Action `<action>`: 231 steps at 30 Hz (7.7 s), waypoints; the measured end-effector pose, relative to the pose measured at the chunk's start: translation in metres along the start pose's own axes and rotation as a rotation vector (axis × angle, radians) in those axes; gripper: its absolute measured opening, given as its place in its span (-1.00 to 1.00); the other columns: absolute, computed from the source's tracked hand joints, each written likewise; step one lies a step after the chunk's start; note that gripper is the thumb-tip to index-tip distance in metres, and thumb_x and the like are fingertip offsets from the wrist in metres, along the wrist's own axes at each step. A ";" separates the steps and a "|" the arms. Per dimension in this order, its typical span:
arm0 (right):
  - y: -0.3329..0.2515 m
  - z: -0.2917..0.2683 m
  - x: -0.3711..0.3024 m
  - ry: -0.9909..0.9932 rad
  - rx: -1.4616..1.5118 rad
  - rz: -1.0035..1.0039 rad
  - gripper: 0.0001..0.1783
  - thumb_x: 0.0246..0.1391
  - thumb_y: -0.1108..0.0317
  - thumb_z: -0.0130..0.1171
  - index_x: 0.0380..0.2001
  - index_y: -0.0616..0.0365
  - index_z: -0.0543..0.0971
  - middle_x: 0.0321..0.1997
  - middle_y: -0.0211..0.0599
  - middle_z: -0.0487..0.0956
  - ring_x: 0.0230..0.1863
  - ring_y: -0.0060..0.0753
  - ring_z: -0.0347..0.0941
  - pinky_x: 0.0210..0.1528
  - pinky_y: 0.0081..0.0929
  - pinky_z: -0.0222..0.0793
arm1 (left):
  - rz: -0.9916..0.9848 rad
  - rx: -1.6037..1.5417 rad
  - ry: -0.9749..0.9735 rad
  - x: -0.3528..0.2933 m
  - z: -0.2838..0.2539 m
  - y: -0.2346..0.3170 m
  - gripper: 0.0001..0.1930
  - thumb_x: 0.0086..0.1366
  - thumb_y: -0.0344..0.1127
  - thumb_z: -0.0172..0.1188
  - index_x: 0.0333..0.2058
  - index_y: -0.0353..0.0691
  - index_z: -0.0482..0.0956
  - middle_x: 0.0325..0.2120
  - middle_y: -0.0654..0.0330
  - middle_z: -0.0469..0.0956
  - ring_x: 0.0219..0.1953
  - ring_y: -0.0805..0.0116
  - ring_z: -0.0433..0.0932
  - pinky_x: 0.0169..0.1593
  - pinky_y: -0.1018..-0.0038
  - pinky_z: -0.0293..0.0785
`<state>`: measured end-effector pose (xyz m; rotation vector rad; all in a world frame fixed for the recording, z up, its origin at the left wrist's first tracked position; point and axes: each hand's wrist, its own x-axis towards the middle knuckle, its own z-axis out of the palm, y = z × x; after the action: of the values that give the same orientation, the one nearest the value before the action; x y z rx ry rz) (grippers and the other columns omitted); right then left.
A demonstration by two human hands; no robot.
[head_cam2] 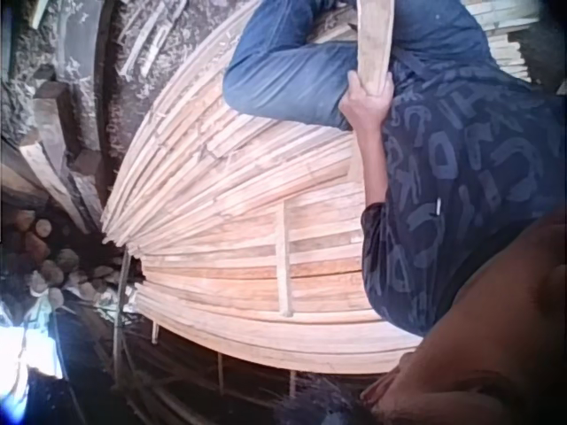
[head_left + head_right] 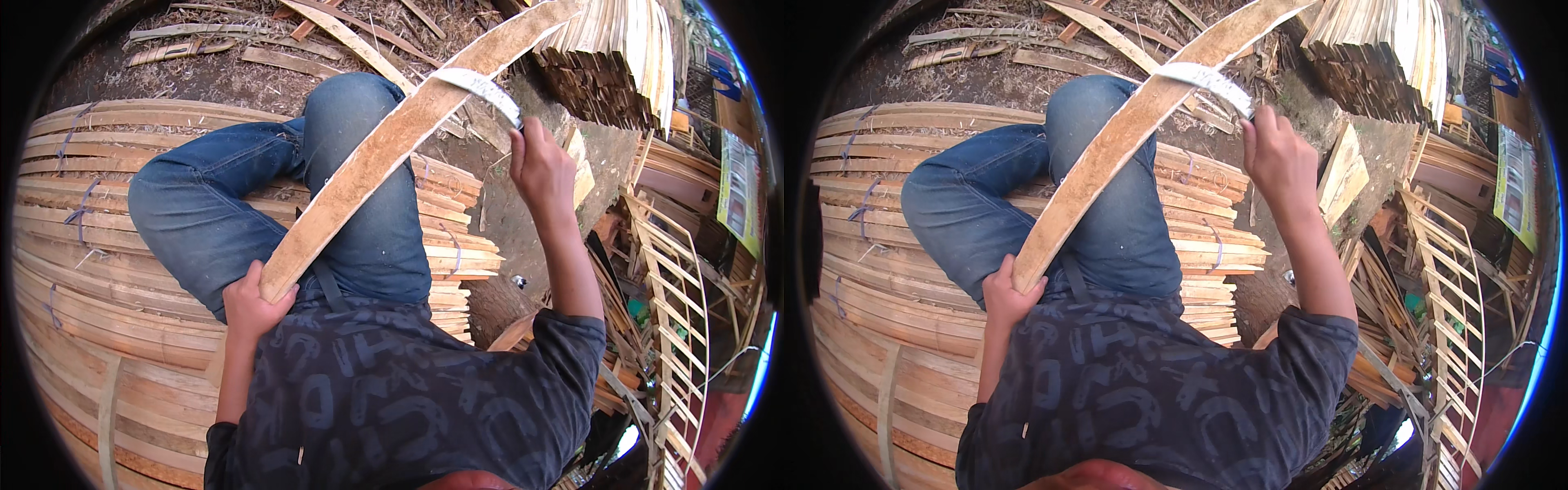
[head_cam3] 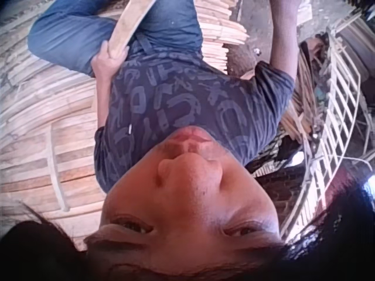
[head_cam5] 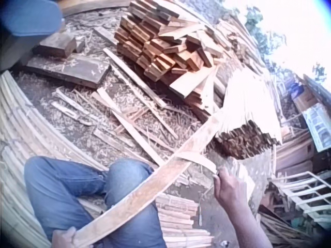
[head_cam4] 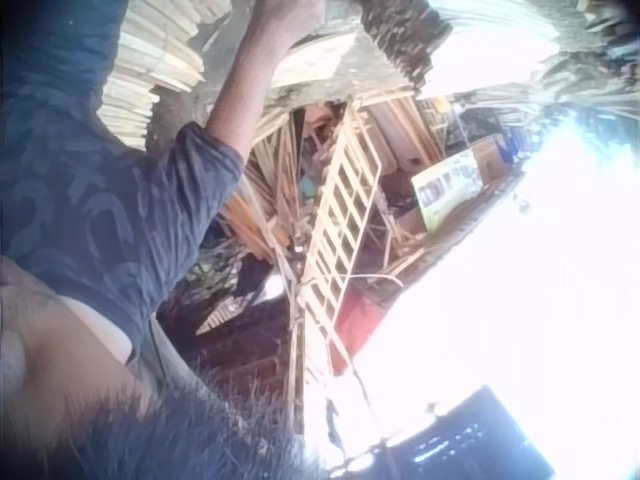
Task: The person sits on the ground and uses a curved knife to shave thin strips from a long wooden stick. They hold the stick between their legs and repeatedly scrape the blade along its length to remove the outer layer.
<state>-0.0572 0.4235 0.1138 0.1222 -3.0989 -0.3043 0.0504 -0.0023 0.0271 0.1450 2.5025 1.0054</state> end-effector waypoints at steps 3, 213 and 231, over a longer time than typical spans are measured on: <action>0.075 0.009 0.021 -0.027 -0.116 0.356 -0.63 0.34 0.03 -0.19 -0.28 0.13 0.40 -0.48 -0.03 0.57 -0.46 0.14 0.53 -0.44 -0.01 0.42 | -0.017 0.009 0.005 -0.003 -0.001 0.002 -0.55 -0.11 -0.05 0.44 -0.49 -0.21 0.37 -0.67 -0.02 0.50 -0.57 -0.04 0.55 -0.48 0.23 0.45; -0.054 0.004 0.032 0.042 0.272 -0.210 -0.62 0.04 0.03 0.25 -0.45 0.09 0.40 -0.61 -0.30 0.42 -0.63 -0.23 0.45 -0.61 -0.36 0.35 | 0.073 0.242 0.208 -0.048 -0.013 -0.029 -0.84 0.06 -0.49 0.21 -0.35 -0.33 0.46 -0.51 0.02 0.48 -0.45 -0.01 0.52 -0.40 0.22 0.43; 0.154 0.055 -0.011 0.224 0.449 0.748 -0.47 0.33 0.07 -0.05 -0.59 0.31 0.39 -0.66 -0.35 0.30 -0.60 -0.50 0.13 -0.52 -0.36 0.09 | 0.031 0.215 0.202 -0.049 -0.012 -0.030 -0.84 0.04 -0.47 0.25 -0.39 -0.30 0.45 -0.52 0.03 0.48 -0.47 -0.01 0.52 -0.42 0.23 0.42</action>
<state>-0.0593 0.5860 0.0903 -0.8952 -2.6751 0.3942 0.0907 -0.0442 0.0318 0.1546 2.7980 0.7951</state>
